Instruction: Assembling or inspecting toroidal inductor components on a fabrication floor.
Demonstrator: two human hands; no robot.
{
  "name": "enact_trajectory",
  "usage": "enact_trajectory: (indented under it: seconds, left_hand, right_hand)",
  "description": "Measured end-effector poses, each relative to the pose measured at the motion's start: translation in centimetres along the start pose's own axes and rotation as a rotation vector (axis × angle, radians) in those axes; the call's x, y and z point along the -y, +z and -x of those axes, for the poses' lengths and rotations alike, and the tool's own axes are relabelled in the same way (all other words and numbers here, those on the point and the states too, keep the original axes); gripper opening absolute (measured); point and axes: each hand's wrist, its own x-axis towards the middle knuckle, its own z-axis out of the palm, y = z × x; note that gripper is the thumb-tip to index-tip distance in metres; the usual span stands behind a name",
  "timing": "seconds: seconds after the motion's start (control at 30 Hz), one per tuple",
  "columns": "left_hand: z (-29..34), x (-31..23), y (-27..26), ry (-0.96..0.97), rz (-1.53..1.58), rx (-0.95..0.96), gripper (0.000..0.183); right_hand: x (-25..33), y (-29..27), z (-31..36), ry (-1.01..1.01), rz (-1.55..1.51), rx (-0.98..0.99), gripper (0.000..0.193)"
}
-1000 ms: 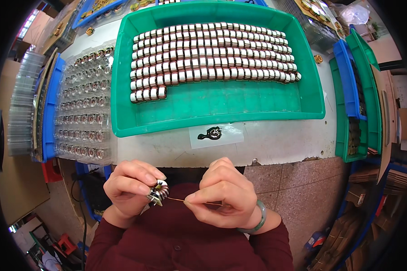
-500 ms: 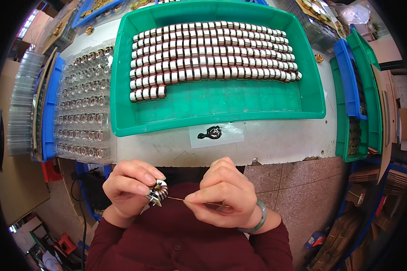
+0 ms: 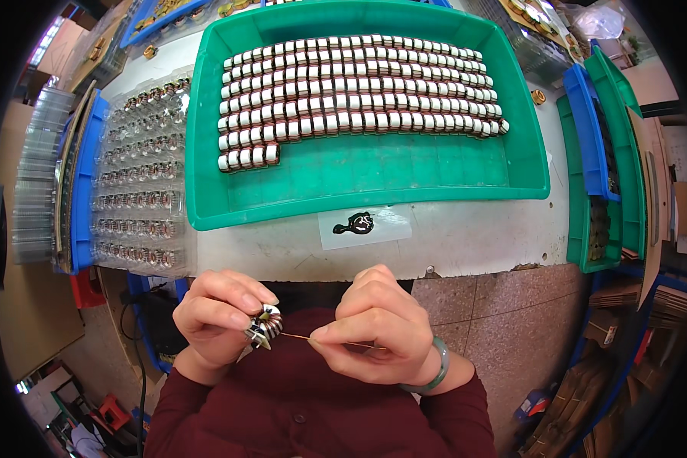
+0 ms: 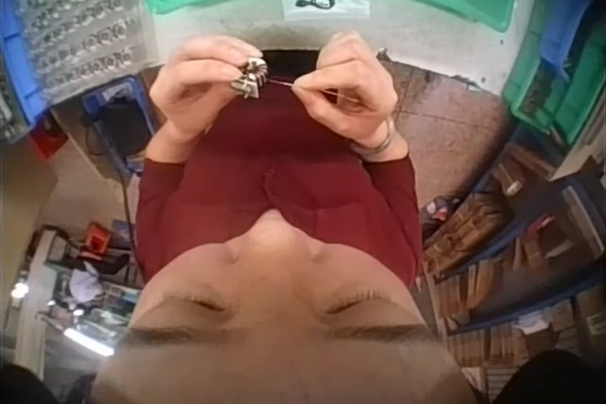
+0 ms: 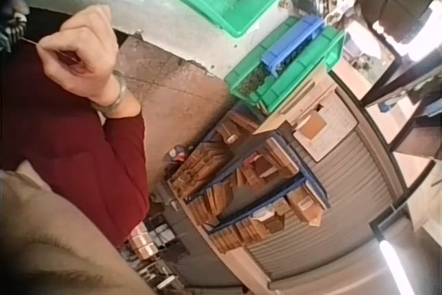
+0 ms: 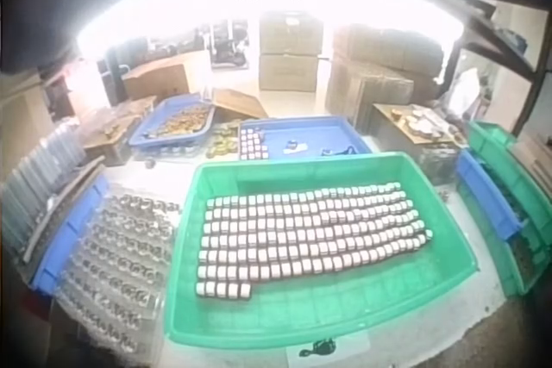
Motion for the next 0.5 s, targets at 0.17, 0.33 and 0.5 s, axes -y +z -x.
enact_trajectory:
  seconds: [0.17, 0.33, 0.5]
  left_hand:
    - [0.03, 0.03, -0.01, 0.003, 0.011, -0.004, 0.016]
    - [0.03, 0.05, -0.03, 0.0, 0.022, -0.001, 0.015]
    - [0.09, 0.05, -0.08, -0.015, 0.039, 0.005, 0.015]
  right_hand:
    - [0.0, 0.05, -0.01, 0.002, 0.0, 0.006, 0.024]
    - [0.01, 0.08, -0.04, 0.0, 0.002, 0.005, 0.024]
    - [0.04, 0.08, -0.08, 0.015, -0.003, 0.018, 0.023]
